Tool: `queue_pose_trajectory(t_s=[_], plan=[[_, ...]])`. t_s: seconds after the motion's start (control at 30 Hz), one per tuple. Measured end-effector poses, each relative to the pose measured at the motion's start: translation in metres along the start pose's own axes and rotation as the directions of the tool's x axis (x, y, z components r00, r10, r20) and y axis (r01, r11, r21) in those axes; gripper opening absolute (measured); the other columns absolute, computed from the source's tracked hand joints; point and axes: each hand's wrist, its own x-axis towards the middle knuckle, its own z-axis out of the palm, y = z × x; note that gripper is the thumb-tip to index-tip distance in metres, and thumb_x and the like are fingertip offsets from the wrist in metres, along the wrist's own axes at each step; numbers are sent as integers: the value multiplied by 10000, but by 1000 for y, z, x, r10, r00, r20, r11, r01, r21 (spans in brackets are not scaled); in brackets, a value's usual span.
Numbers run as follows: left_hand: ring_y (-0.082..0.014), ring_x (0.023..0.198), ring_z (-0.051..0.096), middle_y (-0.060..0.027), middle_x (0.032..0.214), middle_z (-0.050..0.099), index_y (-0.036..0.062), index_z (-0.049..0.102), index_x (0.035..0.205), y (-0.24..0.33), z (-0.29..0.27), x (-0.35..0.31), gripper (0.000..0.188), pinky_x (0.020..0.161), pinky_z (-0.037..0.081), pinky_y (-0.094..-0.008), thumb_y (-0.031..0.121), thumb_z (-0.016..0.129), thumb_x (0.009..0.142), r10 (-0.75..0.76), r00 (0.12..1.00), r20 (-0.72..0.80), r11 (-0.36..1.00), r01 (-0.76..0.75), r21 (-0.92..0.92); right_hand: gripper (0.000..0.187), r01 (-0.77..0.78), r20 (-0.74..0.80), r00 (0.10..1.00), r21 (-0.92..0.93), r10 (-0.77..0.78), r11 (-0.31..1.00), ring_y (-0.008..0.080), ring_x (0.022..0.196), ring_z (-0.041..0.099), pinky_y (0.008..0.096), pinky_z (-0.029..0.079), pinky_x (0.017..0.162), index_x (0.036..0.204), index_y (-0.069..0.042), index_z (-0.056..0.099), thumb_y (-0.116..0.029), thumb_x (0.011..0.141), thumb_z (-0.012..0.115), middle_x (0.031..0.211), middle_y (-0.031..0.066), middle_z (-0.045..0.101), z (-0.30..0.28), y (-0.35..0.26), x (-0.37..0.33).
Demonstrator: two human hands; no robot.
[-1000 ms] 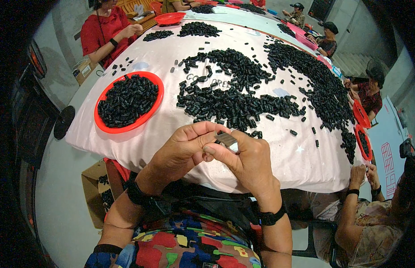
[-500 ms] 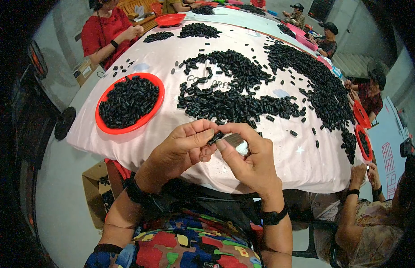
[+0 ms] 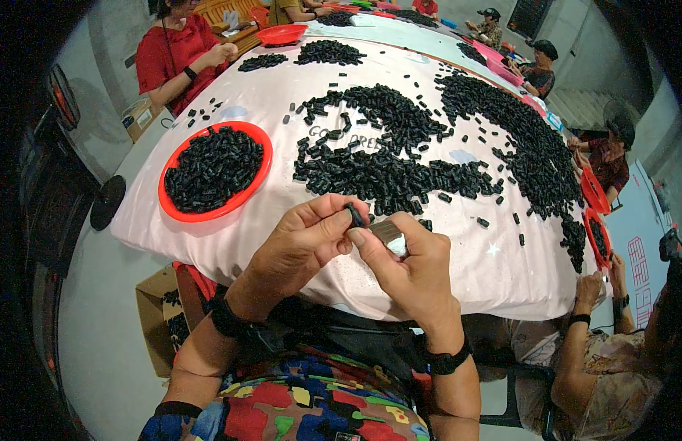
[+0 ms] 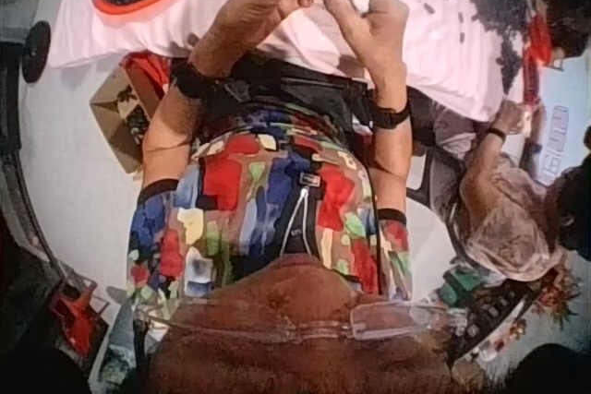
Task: Manually scraping excess material or defects from small plastic manufacturing parts using a hobby knife tool.
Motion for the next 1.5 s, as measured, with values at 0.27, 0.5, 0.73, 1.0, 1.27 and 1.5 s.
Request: queue_pose_trajectory(t_s=[0.27,0.5,0.73,1.0,1.27,1.5], plan=[[-51,770,480,-11,955,598,11,556,1197,1,2,-1,273,702,402,-204,156,475,981,-33,993,110,999,32,9,249,-59,83,994,-66,64,996,84,569,603,227,449,492,819,-3,655,-228,790,756,647,83,659,-4,4,1],[-45,706,445,-7,920,600,-12,533,1240,2,5,-3,319,654,390,-176,164,473,981,-78,991,107,997,75,36,285,-67,120,990,-107,79,992,116,616,653,241,494,537,860,7,654,-245,782,761,687,100,683,-6,-2,3],[-53,832,541,-39,1003,625,-17,508,1265,2,4,-2,336,725,433,-183,157,465,982,-92,989,117,995,86,56,356,-69,131,989,-41,74,997,121,624,666,241,512,552,997,16,659,-260,791,749,703,89,690,-2,8,2],[-44,829,527,-15,1007,604,14,522,1246,3,5,-2,302,726,432,-184,144,480,977,-78,992,104,994,69,85,364,-15,127,991,-132,32,991,165,564,661,264,492,504,937,8,664,-309,781,752,662,108,671,-1,12,1],[-38,804,505,2,992,592,34,538,1213,1,4,-2,265,710,419,-180,141,485,976,-94,990,109,994,87,60,373,8,114,994,-108,5,994,182,548,657,270,477,483,912,3,669,-332,773,754,643,109,664,0,16,1],[-44,799,510,-7,998,602,24,539,1203,1,3,-2,261,715,427,-195,139,480,977,-93,990,101,993,85,79,400,-1,129,991,-142,20,990,180,550,657,269,478,487,960,1,673,-353,784,739,637,99,660,0,10,2]])
